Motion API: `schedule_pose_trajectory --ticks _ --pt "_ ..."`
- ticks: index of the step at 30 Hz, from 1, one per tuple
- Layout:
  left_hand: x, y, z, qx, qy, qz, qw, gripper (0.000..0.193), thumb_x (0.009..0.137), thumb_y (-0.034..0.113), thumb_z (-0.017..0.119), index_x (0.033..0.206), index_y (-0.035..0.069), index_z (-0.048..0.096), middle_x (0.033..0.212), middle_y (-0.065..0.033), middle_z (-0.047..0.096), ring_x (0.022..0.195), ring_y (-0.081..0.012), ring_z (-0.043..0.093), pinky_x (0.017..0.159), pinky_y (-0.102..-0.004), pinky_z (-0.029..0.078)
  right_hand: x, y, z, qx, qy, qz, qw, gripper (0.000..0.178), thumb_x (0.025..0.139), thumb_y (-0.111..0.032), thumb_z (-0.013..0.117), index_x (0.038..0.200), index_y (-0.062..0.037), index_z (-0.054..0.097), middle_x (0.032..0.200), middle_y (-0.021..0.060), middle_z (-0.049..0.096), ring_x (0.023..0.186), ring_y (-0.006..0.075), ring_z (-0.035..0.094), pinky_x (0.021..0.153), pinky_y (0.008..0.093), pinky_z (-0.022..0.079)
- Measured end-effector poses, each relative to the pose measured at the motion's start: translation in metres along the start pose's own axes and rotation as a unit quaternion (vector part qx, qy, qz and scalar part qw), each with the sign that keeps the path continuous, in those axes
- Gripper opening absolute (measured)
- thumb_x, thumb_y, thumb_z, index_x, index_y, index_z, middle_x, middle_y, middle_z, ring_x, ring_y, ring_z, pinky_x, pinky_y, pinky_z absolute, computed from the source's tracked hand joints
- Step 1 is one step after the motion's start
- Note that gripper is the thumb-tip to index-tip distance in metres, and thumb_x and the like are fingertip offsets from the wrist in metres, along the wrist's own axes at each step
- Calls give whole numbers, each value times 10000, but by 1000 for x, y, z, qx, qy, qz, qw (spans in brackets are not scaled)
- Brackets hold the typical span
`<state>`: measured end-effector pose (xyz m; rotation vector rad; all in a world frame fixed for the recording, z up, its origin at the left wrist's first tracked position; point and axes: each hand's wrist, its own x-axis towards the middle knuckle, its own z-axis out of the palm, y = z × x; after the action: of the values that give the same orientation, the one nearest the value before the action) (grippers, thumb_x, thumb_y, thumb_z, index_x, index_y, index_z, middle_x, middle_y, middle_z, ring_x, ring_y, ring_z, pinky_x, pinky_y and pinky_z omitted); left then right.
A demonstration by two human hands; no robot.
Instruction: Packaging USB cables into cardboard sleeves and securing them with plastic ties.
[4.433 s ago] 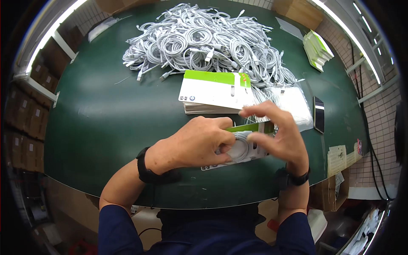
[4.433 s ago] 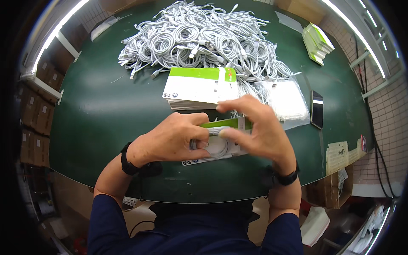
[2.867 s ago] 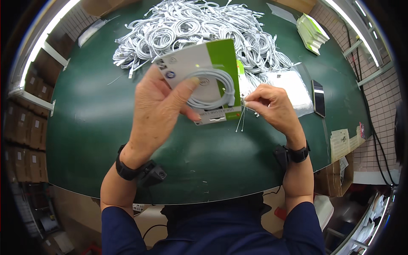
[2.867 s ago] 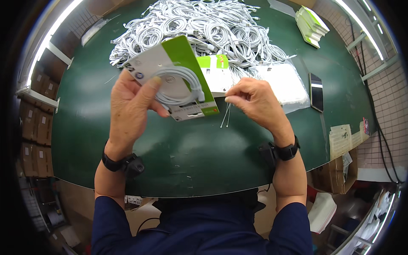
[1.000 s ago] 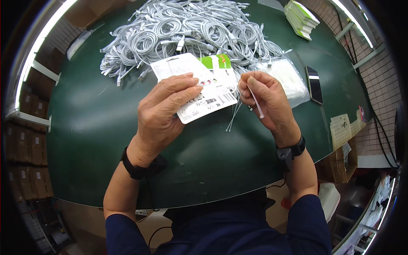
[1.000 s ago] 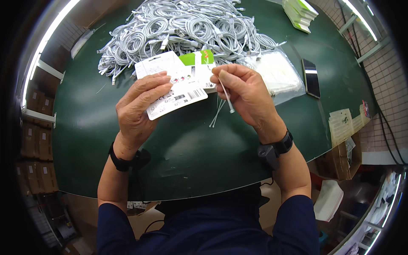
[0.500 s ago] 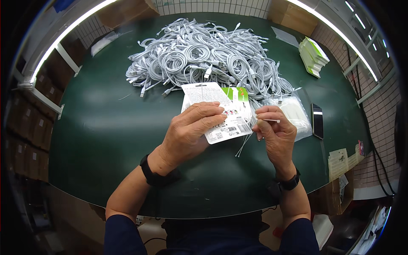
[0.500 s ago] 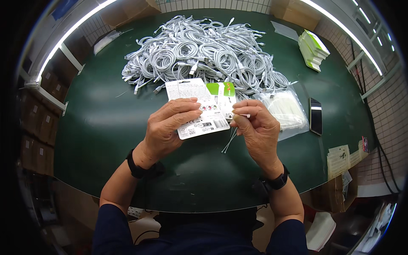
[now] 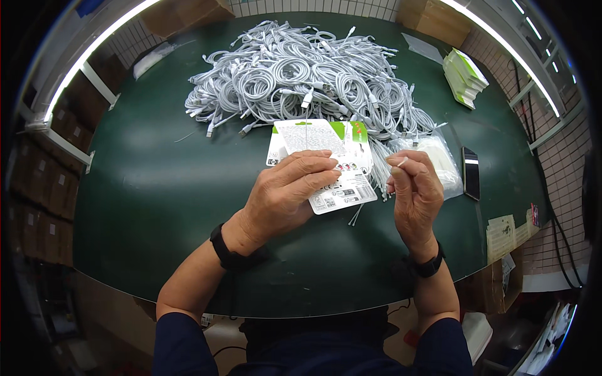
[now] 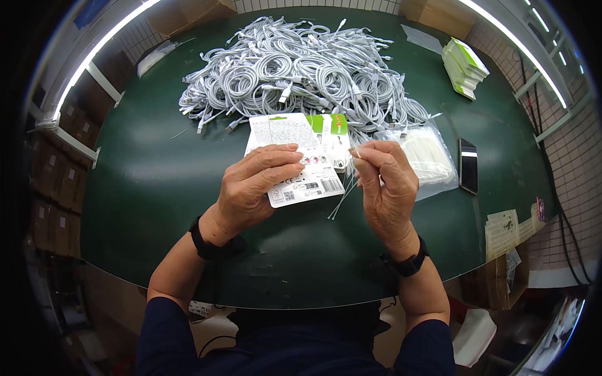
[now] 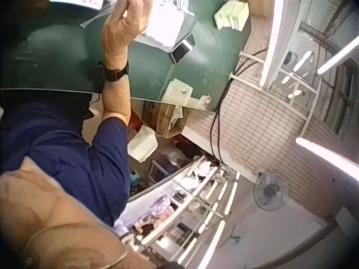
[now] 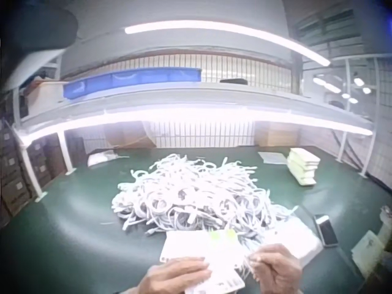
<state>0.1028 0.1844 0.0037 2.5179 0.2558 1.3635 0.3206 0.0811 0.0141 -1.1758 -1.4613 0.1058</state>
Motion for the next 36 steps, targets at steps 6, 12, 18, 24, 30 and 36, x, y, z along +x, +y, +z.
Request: schedule_pose_trajectory --ticks 6,12,18,24,30,36 --pt "1 3 -2 11 2 8 1000 311 717 72 864 987 35 714 1089 -118 734 1083 -319 712 896 -386 587 -9 -15 5 60 27 -78 995 122 931 91 631 1025 13 637 900 135 651 698 154 627 627 254 537" --pt "2 7 -2 -10 -2 13 1000 295 714 58 852 921 36 644 1075 -127 738 1092 -325 710 881 -384 596 -11 -20 9 78 -3 -171 982 269 815 88 769 1031 -29 660 904 149 715 771 225 711 628 295 554" --pt "4 8 -3 -5 12 16 1000 282 695 5 821 892 50 624 1079 -97 729 1092 -295 708 824 -358 615 -10 -19 9 69 -27 -190 979 293 794 98 778 1027 -30 655 903 152 720 781 227 720 646 307 567" --pt "4 9 -3 -7 10 19 1000 281 692 0 816 892 46 625 1070 -97 729 1088 -293 709 822 -356 615 -10 -21 8 75 -50 -163 983 300 812 111 758 1033 -41 623 893 161 702 772 227 701 667 328 577" --pt "4 9 -3 -8 2 23 1000 274 693 -8 806 892 43 625 1074 -98 728 1086 -291 708 826 -355 614 -10 -20 9 90 -51 -137 985 283 811 128 748 1013 -27 623 885 167 700 779 227 700 673 328 582" --pt "5 12 -3 -1 -1 30 1000 265 694 -19 789 890 40 621 1076 -100 726 1086 -292 706 825 -357 612 -12 -16 10 106 -35 -119 987 264 798 81 792 991 -30 651 885 164 725 784 210 721 664 288 580"
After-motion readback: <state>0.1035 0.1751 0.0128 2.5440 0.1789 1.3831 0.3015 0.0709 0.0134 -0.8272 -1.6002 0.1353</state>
